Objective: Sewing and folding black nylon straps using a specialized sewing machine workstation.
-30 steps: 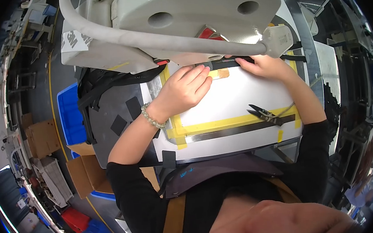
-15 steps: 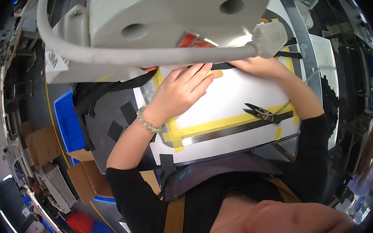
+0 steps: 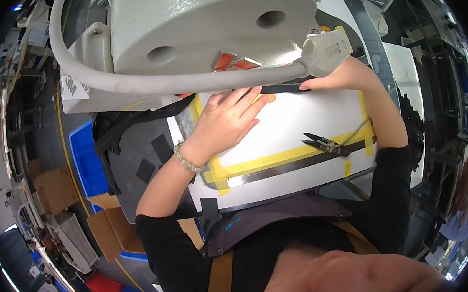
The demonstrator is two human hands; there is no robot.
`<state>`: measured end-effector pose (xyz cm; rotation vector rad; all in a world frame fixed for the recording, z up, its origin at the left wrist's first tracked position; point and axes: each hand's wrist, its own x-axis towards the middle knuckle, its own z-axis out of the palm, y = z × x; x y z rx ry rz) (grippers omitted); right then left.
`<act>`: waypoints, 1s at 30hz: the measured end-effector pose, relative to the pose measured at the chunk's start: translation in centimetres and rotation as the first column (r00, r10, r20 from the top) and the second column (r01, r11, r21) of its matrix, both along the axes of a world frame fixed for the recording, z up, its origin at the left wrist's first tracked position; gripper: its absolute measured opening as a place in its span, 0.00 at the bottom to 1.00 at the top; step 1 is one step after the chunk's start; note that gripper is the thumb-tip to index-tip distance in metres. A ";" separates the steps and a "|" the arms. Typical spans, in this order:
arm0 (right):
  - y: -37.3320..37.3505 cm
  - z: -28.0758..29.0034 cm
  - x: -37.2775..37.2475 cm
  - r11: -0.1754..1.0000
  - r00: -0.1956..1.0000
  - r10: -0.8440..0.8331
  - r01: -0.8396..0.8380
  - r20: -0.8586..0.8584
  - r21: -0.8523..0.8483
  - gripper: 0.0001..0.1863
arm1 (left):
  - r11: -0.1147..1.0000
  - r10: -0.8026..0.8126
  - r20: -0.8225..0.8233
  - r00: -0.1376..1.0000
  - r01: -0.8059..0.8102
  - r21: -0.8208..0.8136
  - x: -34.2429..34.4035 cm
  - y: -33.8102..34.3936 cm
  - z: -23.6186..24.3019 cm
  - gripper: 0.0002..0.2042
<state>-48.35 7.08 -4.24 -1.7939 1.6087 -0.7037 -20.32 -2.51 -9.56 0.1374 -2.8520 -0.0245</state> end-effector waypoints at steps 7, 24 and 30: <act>0.2 0.9 -1.4 0.977 0.983 0.100 -0.068 -0.153 0.204 0.14 | 1.000 0.001 -0.024 1.000 -0.001 0.002 0.0 0.1 -0.2 0.23; -1.4 4.1 0.1 0.775 0.940 -0.158 0.308 -0.302 0.553 0.22 | 0.999 0.029 -0.079 0.996 -0.033 -0.043 0.2 0.3 -0.7 0.23; -0.1 -1.8 -2.0 0.992 0.960 0.123 -0.112 -0.252 0.056 0.16 | 0.998 0.022 -0.095 0.995 -0.028 -0.061 0.0 0.4 -0.6 0.23</act>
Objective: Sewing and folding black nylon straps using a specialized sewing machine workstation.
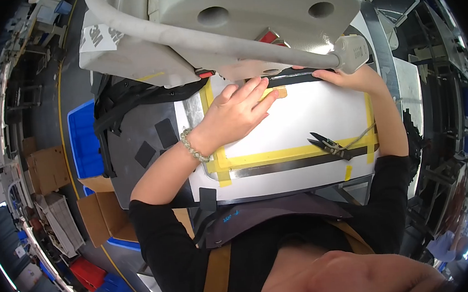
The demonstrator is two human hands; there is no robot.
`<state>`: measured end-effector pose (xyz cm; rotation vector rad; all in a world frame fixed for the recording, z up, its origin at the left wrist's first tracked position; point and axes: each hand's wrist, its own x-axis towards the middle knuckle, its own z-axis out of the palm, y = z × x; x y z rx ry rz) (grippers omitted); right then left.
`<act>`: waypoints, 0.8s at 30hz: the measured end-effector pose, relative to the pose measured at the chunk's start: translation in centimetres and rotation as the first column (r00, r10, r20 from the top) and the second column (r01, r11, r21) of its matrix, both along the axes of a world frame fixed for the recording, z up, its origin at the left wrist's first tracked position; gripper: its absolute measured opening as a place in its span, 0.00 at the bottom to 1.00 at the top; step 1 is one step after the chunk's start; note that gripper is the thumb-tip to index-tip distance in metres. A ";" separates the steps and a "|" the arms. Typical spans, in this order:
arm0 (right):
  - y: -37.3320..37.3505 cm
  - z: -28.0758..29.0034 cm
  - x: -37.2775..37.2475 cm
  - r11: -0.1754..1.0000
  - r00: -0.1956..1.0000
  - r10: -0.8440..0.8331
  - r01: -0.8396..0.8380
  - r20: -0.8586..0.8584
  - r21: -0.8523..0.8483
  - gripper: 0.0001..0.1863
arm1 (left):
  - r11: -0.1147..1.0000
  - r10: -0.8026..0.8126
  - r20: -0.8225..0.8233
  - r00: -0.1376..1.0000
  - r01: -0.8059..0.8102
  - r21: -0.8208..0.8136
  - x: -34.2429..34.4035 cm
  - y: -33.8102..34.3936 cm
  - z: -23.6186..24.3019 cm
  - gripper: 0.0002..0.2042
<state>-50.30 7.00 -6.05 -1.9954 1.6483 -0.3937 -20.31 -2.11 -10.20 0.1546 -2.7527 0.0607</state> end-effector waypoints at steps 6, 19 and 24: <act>-0.7 1.5 1.1 0.997 0.995 0.076 -0.078 0.063 0.021 0.19 | 1.000 0.017 -0.008 1.000 -0.017 -0.004 0.2 0.0 -0.2 0.24; -0.6 0.4 0.9 0.996 0.990 0.086 -0.085 0.114 -0.021 0.19 | 0.996 0.041 0.000 0.999 -0.040 -0.076 0.2 0.1 0.4 0.24; 0.0 0.9 1.5 0.975 0.972 -0.213 0.204 0.103 0.086 0.13 | 0.981 0.032 0.002 0.999 -0.031 -0.194 0.5 0.0 0.0 0.23</act>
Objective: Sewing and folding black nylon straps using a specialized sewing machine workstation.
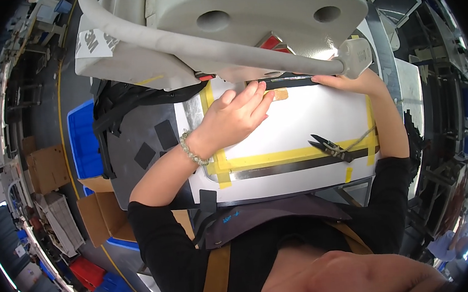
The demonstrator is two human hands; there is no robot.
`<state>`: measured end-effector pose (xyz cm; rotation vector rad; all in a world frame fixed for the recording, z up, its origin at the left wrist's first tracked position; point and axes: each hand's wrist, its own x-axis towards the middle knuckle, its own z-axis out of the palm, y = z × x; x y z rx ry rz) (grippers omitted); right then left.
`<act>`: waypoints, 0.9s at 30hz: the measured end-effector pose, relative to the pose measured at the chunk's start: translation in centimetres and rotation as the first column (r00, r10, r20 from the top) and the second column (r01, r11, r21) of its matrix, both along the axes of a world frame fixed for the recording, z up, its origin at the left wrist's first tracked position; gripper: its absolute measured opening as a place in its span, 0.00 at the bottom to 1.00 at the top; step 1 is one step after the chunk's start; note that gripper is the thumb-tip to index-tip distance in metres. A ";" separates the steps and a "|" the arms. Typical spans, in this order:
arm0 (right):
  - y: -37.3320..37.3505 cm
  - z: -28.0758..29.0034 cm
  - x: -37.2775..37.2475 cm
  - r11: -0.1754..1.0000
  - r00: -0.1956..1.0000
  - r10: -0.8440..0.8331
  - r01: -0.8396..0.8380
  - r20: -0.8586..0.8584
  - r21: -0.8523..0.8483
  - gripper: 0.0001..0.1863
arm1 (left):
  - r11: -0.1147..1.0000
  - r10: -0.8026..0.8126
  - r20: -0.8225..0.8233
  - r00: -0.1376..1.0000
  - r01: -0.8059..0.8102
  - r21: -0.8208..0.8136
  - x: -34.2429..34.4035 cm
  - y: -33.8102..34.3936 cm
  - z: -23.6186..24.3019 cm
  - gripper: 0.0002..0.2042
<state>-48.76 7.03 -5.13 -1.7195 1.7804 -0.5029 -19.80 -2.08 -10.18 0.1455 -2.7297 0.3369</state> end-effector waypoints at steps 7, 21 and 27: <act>-0.4 1.0 0.1 0.976 0.996 0.042 -0.024 -0.078 0.215 0.20 | 0.998 0.056 0.027 0.998 -0.055 -0.042 0.0 0.4 0.4 0.25; -1.1 -1.3 4.0 0.827 0.895 0.273 -0.406 -0.352 -0.389 0.17 | 0.993 0.117 0.068 0.991 -0.119 0.028 -0.8 1.0 1.0 0.27; -1.3 -4.2 4.4 0.797 0.871 0.352 -0.471 -0.342 -0.378 0.19 | 0.999 -0.040 -0.106 0.994 0.042 0.014 0.2 -0.4 0.8 0.18</act>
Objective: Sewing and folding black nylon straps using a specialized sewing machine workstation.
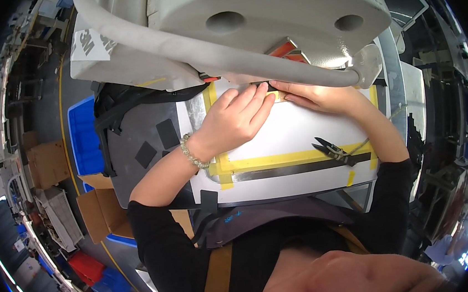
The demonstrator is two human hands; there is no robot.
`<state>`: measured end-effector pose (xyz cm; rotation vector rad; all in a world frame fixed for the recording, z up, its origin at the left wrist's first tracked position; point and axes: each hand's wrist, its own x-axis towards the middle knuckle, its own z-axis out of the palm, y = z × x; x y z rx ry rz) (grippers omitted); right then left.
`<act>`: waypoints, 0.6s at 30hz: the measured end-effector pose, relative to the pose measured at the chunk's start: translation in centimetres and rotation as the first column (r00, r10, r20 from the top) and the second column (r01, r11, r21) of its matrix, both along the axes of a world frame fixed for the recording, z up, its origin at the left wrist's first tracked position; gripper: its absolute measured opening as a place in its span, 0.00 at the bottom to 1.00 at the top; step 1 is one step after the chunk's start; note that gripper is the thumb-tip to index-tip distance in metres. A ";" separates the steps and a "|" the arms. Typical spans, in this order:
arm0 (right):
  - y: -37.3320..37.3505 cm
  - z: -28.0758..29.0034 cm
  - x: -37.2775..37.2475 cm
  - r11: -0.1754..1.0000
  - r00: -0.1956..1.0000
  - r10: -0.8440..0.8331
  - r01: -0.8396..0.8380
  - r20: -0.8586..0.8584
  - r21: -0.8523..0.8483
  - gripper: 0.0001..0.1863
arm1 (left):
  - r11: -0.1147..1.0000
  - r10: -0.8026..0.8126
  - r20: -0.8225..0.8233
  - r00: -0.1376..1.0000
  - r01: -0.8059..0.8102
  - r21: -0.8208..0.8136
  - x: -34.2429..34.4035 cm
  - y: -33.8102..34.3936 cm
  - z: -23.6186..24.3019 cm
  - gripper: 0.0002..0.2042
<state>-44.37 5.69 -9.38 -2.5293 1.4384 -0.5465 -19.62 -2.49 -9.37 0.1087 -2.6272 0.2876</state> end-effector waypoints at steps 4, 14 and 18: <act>0.1 -0.2 0.2 0.996 0.999 0.036 -0.037 0.026 0.076 0.21 | 0.996 -0.032 -0.116 0.993 0.042 0.081 0.6 -1.2 0.1 0.10; 0.3 0.1 0.3 0.989 0.997 0.025 -0.035 0.067 0.142 0.23 | 0.959 -0.123 -0.146 0.981 0.156 0.237 1.2 -3.5 0.3 0.11; 0.3 0.1 0.3 0.985 0.996 0.019 -0.035 0.091 0.168 0.24 | 0.954 -0.159 -0.058 0.986 0.168 0.250 1.4 -4.1 0.2 0.15</act>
